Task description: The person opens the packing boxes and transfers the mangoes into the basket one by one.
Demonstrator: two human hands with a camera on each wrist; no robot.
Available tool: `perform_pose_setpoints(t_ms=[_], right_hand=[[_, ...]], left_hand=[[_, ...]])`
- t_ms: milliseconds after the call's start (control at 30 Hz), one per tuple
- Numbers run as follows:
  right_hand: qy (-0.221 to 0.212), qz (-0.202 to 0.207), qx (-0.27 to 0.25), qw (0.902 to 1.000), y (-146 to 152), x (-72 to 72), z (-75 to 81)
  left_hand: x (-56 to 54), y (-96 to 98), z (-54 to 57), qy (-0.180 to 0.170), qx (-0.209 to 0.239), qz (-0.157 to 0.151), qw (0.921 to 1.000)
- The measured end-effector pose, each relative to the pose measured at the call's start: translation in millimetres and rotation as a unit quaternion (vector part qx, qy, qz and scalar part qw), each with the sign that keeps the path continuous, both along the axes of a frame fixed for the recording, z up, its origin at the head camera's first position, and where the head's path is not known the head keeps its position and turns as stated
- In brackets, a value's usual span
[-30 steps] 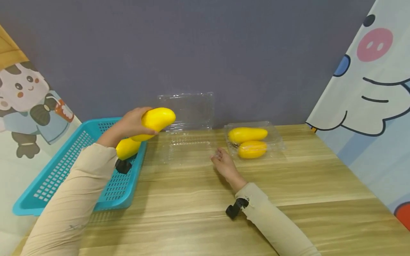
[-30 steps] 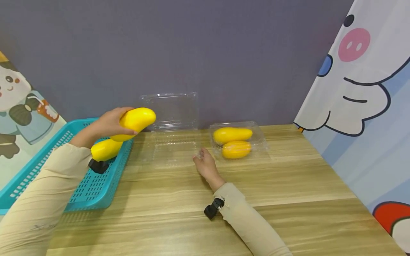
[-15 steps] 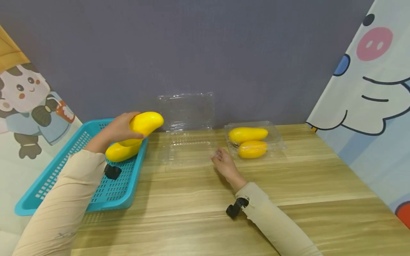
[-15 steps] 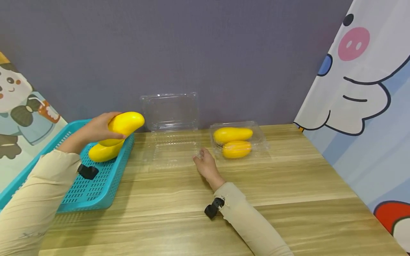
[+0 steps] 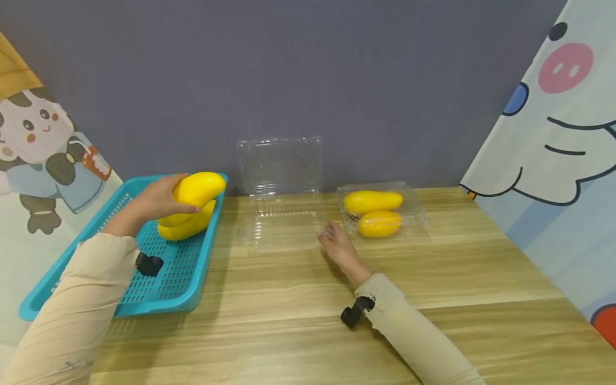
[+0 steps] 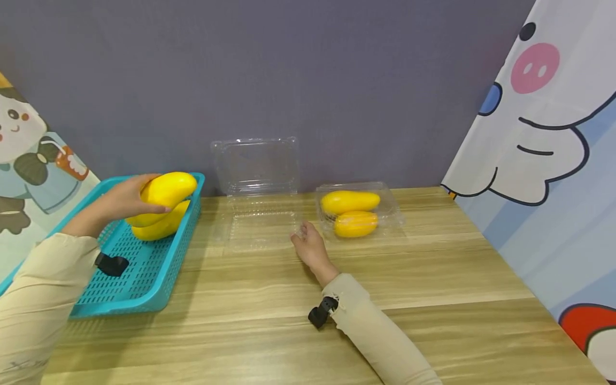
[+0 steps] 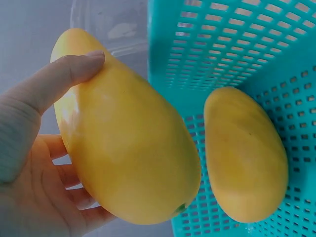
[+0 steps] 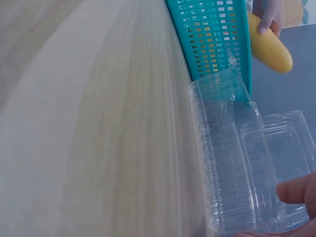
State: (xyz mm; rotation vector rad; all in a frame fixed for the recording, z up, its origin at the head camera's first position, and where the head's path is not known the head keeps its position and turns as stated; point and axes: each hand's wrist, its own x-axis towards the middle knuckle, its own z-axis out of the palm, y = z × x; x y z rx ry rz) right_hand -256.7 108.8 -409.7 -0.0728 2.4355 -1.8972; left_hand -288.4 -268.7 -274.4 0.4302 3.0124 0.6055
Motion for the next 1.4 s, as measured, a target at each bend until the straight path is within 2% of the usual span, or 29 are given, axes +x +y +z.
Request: perform_pose_setpoints(t_ms=[200,667,900,967,1133,1200,1400], right_hand=[[0.005,0.0,0.004,1.0,0.4,0.5,1.0],[0.014,0.0,0.006,0.9999,1.2,0.8,0.2],[0.016,0.001,0.0,0.9999,-0.1,1.8,2.0],[0.016,0.004,-0.001,0.9999,-1.3,7.9,11.7],[0.016,0.004,-0.004,0.9999,-1.8,8.0,13.4],[0.019,0.002,-0.003,0.9998,-0.4,1.8,4.1],[0.013,-0.002,0.002,0.9999,0.1,1.2,2.4]], left_hand=[[1.5,-6.7,-4.6,-0.01,-0.019,-0.003,0.9998],[12.9,-25.5,-23.6,-0.035,-0.049,-0.003,0.9982],[22.3,-36.4,-27.8,-0.075,-0.054,-0.01,0.9956],[24.0,-39.3,-29.4,-0.091,-0.056,-0.013,0.9941],[26.3,-46.3,-35.0,-0.114,-0.061,-0.019,0.9914],[26.5,-48.1,-36.7,-0.121,-0.064,-0.019,0.9904],[28.0,-51.7,-40.4,-0.143,-0.076,-0.024,0.9865]])
